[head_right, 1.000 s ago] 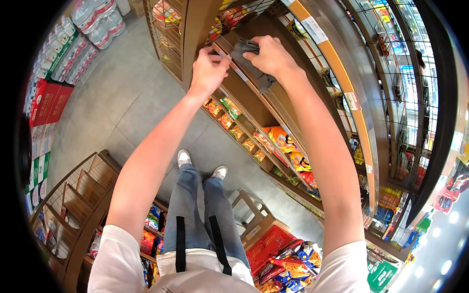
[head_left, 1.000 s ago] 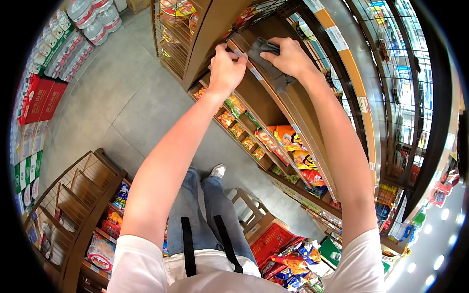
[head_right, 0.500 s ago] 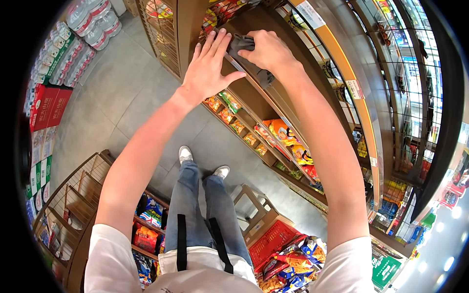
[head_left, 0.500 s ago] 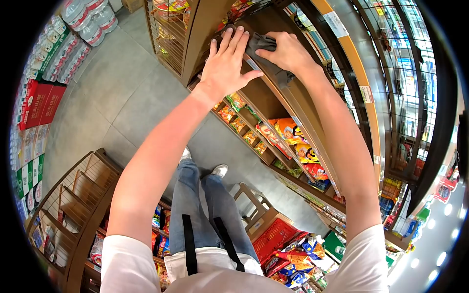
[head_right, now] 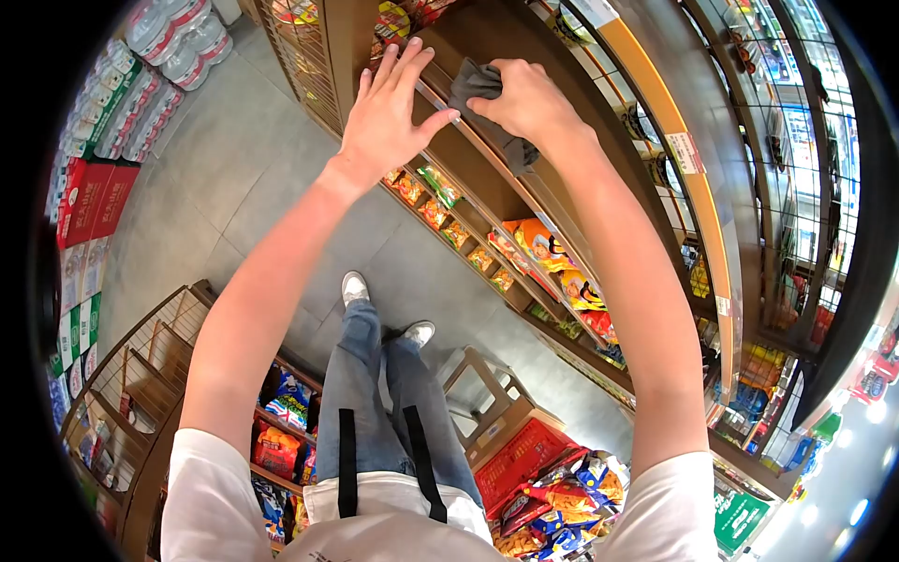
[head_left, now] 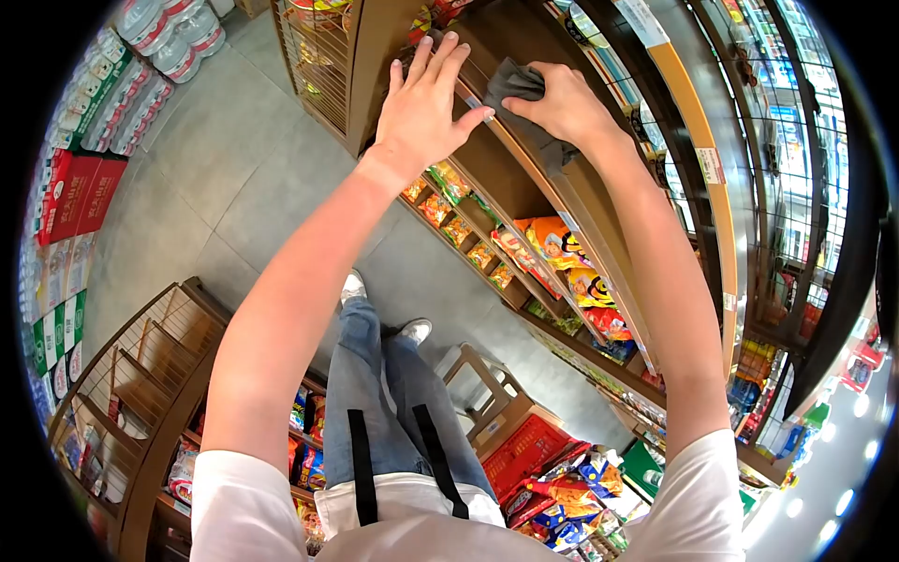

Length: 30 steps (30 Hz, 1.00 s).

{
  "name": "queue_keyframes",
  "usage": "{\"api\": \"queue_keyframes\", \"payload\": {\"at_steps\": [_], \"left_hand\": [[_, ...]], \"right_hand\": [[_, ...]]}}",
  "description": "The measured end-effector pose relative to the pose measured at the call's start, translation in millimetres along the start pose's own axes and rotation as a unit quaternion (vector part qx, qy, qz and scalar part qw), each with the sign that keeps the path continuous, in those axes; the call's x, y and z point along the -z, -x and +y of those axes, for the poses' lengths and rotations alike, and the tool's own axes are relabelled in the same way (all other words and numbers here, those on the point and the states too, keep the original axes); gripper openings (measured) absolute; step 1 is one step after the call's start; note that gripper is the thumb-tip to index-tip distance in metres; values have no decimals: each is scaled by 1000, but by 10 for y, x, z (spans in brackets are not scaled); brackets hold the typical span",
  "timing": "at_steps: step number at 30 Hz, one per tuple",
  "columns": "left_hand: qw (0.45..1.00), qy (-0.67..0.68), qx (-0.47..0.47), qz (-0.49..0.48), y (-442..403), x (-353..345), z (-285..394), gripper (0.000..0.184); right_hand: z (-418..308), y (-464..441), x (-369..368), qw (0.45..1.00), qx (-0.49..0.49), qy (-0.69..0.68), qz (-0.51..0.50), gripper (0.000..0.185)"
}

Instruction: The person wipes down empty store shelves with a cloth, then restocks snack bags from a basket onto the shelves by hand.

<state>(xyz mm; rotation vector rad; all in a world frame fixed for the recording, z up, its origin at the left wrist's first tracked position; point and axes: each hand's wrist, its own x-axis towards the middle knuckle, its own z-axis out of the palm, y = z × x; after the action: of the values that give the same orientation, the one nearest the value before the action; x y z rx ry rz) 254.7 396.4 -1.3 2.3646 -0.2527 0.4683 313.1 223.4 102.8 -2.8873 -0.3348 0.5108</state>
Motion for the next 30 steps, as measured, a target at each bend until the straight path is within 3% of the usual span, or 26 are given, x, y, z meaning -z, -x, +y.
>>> {"api": "queue_keyframes", "payload": {"at_steps": [5,12,17,21,22,25,26,30], "left_hand": [[1000,-15,-9,6,2,-15,-9,75],[1000,-30,1,6,-3,-30,-17,75],[1000,-20,-2,0,-10,22,38,75],[1000,2,-6,-1,-18,22,37,76],[998,62,8,-17,-14,41,51,82],[998,55,15,-1,68,62,164,98],[996,46,-42,57,130,-80,257,90],[989,86,-119,-12,494,-361,989,103]], "right_hand": [[52,248,51,999,-16,-36,-13,49],[430,550,-94,996,-51,-65,28,48],[593,741,-4,993,-82,-75,-38,48],[728,896,-51,992,-94,-83,-29,45],[756,929,-58,992,-95,-85,-25,44],[833,998,-96,991,-92,-97,-17,43],[850,1005,-115,991,-84,-105,-14,43],[838,1030,-112,992,-59,-114,-4,44]]}}
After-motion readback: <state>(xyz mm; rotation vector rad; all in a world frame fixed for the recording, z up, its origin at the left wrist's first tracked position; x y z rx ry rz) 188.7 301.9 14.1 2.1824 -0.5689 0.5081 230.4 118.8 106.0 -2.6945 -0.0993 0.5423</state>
